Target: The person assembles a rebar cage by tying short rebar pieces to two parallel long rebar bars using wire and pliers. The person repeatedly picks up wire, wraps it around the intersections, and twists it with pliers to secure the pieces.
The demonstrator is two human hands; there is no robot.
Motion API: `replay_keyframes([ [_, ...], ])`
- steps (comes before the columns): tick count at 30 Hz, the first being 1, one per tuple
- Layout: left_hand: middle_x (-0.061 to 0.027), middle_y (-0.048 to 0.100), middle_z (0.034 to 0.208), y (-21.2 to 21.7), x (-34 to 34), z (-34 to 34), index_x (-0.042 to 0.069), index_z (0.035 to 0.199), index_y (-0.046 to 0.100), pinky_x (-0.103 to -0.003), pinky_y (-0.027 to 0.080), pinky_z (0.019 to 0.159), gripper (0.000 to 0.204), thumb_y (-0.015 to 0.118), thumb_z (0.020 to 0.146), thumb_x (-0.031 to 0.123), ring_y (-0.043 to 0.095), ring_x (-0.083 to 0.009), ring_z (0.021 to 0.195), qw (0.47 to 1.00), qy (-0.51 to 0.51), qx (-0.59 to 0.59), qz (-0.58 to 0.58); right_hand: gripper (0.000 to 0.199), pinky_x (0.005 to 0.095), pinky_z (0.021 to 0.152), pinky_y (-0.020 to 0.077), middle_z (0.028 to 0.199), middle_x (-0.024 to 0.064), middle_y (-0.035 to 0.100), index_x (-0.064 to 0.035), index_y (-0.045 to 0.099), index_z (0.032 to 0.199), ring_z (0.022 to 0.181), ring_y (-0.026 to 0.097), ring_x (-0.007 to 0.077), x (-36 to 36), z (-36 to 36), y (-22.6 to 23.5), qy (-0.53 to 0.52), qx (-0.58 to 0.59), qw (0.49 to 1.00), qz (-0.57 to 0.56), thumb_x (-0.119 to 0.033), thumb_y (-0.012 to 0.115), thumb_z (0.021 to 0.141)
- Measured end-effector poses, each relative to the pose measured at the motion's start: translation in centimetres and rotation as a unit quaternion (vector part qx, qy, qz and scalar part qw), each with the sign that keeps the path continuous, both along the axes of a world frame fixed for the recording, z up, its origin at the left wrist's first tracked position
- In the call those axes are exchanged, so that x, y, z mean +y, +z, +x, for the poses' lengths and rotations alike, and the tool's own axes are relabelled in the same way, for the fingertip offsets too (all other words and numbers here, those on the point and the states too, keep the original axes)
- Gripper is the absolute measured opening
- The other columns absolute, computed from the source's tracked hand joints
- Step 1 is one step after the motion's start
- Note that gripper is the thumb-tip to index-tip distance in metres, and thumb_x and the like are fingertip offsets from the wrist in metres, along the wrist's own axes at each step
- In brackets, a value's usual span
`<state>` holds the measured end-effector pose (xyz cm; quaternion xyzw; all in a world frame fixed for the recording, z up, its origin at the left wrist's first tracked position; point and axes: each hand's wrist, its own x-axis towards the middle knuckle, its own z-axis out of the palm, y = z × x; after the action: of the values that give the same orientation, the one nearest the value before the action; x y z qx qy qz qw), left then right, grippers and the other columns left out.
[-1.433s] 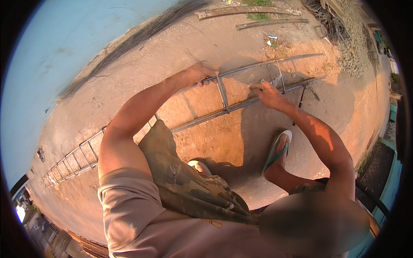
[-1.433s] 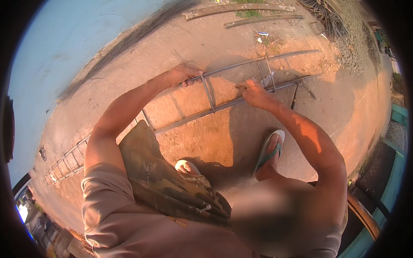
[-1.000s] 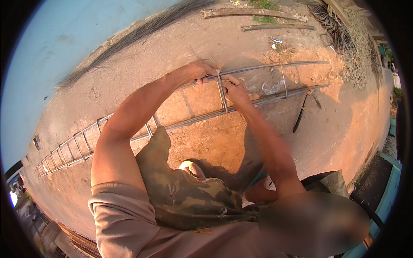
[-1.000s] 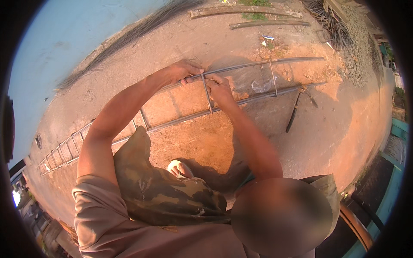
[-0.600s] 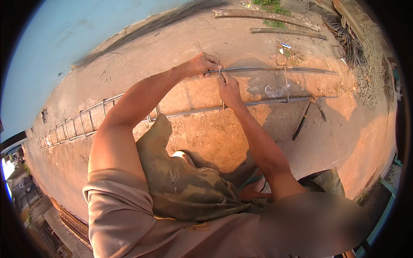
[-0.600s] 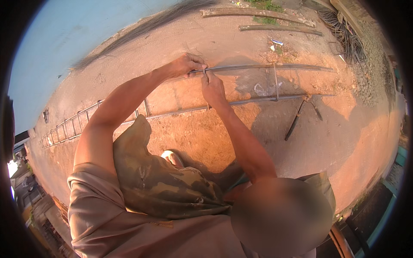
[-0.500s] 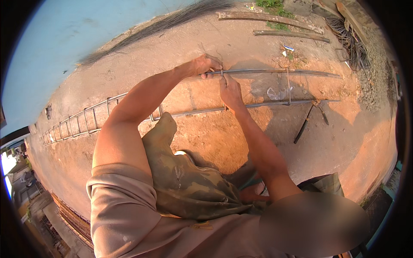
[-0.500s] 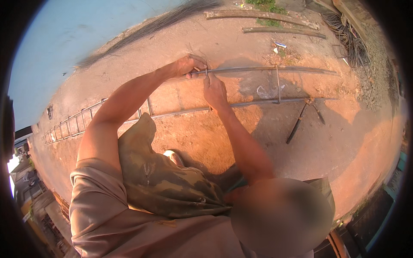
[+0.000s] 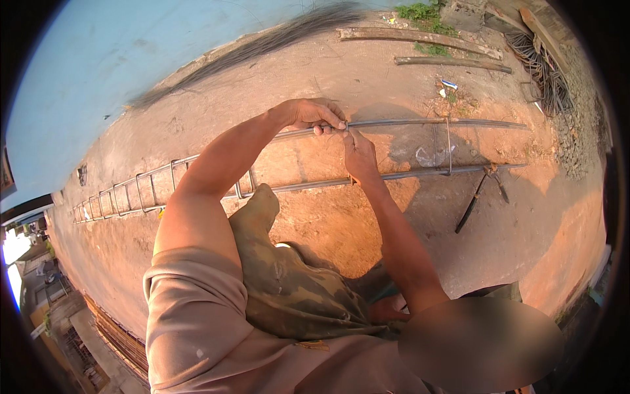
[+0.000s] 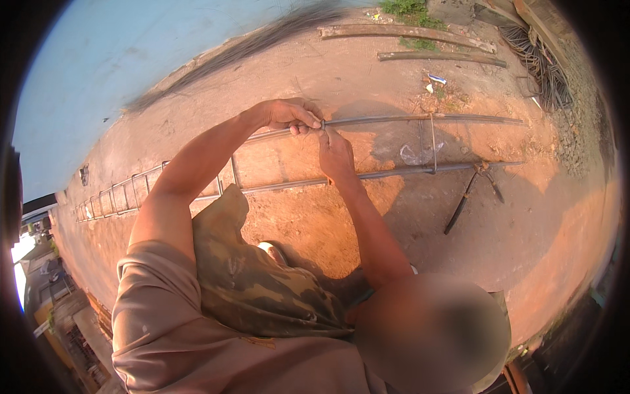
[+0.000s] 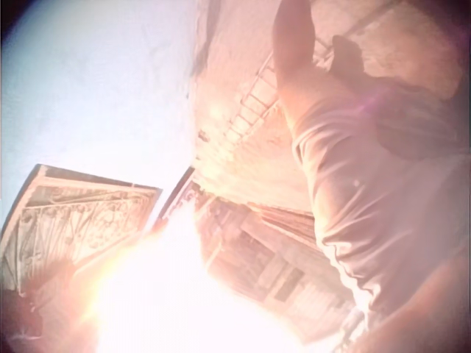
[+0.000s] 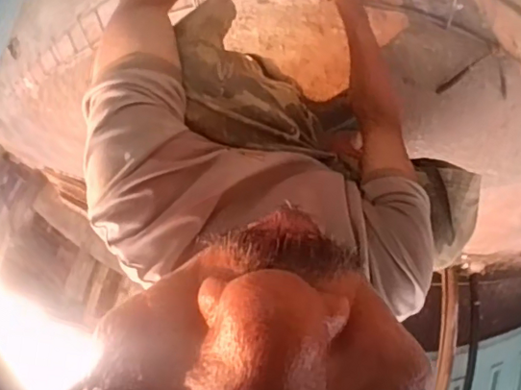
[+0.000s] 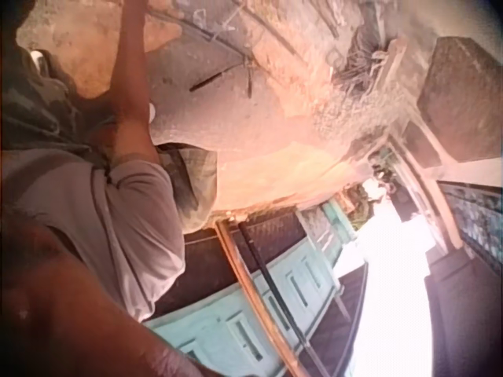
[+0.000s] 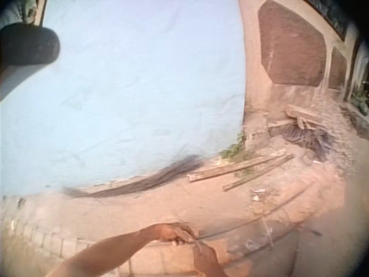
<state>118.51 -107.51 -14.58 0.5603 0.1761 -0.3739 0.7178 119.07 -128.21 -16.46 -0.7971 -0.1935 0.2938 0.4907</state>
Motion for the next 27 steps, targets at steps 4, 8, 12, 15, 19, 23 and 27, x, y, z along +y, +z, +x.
replay_keyframes([
  [4,-0.0100,0.064,0.088,0.1,0.2,0.2,-0.010,0.116,0.049,-0.022,0.035,0.044,0.050,0.075,0.081,0.014,0.053,-0.0092,0.062,0.997,-0.055,-0.028,0.047,0.033,0.0454,0.077,0.0473,0.092,0.0279,0.063,-0.0010,0.061,0.114,0.087,0.063,0.0416,-0.1,0.2,-1.0,0.004,0.013,0.999,0.037,-0.025,0.045,0.098],
  [8,-0.0102,0.064,0.079,0.5,-0.3,0.5,-0.006,0.105,0.053,-0.023,0.036,0.044,0.040,0.078,0.077,0.010,0.052,-0.0105,0.058,0.990,-0.082,-0.048,0.101,0.032,0.0450,0.076,0.0473,0.090,0.0281,0.063,0.0005,0.061,0.112,0.085,0.063,0.0408,-0.1,0.2,-1.3,0.010,-0.026,0.997,0.066,-0.024,0.045,0.097],
  [12,-0.0105,0.063,0.071,1.1,-1.8,0.6,-0.003,0.090,0.056,-0.026,0.040,0.044,0.031,0.080,0.074,0.006,0.056,-0.0116,0.057,0.966,-0.093,-0.087,0.225,0.031,0.0459,0.075,0.0471,0.088,0.0289,0.062,0.0021,0.061,0.109,0.085,0.062,0.0428,-0.3,0.3,-0.2,0.025,0.000,0.999,0.041,-0.021,0.046,0.096],
  [15,-0.0131,0.064,0.071,-0.4,-2.3,-0.5,-0.002,0.088,0.058,-0.032,0.046,0.048,0.025,0.078,0.075,0.006,0.062,-0.0164,0.061,0.909,-0.106,-0.206,0.346,0.029,0.0479,0.076,0.0468,0.089,0.0297,0.061,0.0028,0.060,0.107,0.086,0.061,0.0454,-0.1,0.0,-0.1,0.027,-0.030,0.998,0.038,-0.019,0.046,0.095],
  [19,-0.0192,0.066,0.084,0.3,-4.9,-2.0,0.002,0.098,0.061,-0.042,0.055,0.063,0.015,0.064,0.085,0.010,0.067,-0.0321,0.070,0.773,-0.131,-0.285,0.552,0.027,0.0506,0.077,0.0462,0.090,0.0304,0.061,0.0028,0.060,0.105,0.087,0.059,0.0477,-0.3,0.2,-0.2,0.031,-0.096,0.994,0.036,-0.018,0.046,0.094],
  [23,-0.0202,0.061,0.103,0.5,-5.6,-2.3,0.004,0.106,0.061,-0.043,0.056,0.067,0.023,0.060,0.089,0.019,0.067,-0.0365,0.076,0.645,-0.205,-0.343,0.652,0.027,0.0516,0.078,0.0461,0.093,0.0304,0.061,0.0028,0.060,0.104,0.089,0.059,0.0479,-0.3,0.3,0.1,0.039,-0.096,0.994,0.020,-0.017,0.046,0.094],
  [27,-0.0213,0.059,0.108,0.6,-5.8,-2.8,0.005,0.112,0.061,-0.044,0.055,0.073,0.034,0.065,0.086,0.026,0.067,-0.0369,0.078,0.655,-0.189,-0.279,0.676,0.029,0.0509,0.079,0.0466,0.094,0.0295,0.062,0.0024,0.061,0.106,0.090,0.059,0.0468,-0.5,-0.5,-0.1,0.039,-0.093,0.995,-0.001,-0.018,0.046,0.094],
])
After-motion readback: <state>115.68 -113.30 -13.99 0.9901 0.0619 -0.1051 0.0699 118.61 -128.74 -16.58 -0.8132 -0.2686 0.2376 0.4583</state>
